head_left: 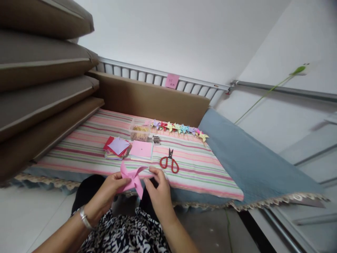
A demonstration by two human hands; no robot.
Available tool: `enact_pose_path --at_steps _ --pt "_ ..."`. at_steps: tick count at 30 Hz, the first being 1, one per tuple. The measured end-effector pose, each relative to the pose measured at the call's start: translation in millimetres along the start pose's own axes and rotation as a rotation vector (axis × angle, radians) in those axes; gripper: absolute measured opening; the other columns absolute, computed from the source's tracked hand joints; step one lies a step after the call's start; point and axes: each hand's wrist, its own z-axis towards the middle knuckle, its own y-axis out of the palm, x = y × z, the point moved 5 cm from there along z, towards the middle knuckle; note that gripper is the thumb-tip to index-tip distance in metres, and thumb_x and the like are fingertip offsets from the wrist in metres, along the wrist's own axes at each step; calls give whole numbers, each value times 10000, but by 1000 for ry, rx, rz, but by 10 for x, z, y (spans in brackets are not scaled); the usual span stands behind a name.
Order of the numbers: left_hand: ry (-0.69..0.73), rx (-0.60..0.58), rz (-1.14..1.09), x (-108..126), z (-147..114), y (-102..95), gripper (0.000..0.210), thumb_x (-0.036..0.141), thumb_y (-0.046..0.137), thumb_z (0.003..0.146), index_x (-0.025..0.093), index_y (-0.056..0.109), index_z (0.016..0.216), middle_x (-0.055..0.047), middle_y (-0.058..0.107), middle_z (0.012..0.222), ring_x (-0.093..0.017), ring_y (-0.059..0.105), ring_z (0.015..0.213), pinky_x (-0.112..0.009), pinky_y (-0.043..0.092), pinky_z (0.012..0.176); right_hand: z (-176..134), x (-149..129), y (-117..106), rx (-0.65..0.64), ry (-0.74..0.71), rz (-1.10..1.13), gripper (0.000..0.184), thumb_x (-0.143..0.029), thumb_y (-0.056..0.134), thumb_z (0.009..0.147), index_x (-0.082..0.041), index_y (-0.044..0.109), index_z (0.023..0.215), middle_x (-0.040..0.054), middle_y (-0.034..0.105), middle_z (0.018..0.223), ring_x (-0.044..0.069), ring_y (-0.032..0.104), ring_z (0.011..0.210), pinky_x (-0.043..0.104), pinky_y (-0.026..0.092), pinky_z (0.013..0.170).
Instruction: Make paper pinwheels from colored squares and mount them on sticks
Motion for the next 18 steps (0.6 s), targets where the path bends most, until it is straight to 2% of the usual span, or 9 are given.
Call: enact_pose_path --at_steps 3,5,8,12,18 --pt "23 -5 -9 -40 6 60 218 292 781 532 125 723 659 -59 701 617 -159 570 562 -264 408 609 -4 345 171 -155 351 316 268 -301 692 697 -151 656 916 74 717 900 234 663 886 337 498 820" --pt "41 -13 -11 -59 10 115 206 281 767 527 125 725 654 -50 689 607 -142 533 539 -253 380 581 -21 454 289 -257 437 412 233 -304 711 666 -139 674 827 45 703 785 217 653 793 304 488 749" --pt "52 25 -2 -81 22 153 175 265 751 505 128 719 610 -33 658 563 -121 475 500 -245 339 541 -31 526 380 -330 441 436 172 -288 703 658 -140 664 736 10 646 663 193 614 698 278 462 683" --pt "56 19 -6 -158 86 141 200 278 767 481 134 731 616 -48 682 603 -141 518 542 -254 378 587 0 625 399 -289 421 372 125 -256 678 659 -143 636 692 0 600 622 171 556 624 260 422 612" --pt "-6 42 37 -421 387 -72 307 383 838 464 148 744 638 -55 712 626 -189 593 591 -288 433 638 124 674 495 -269 428 219 53 -150 585 656 -152 569 605 -40 498 552 108 429 533 224 327 531"
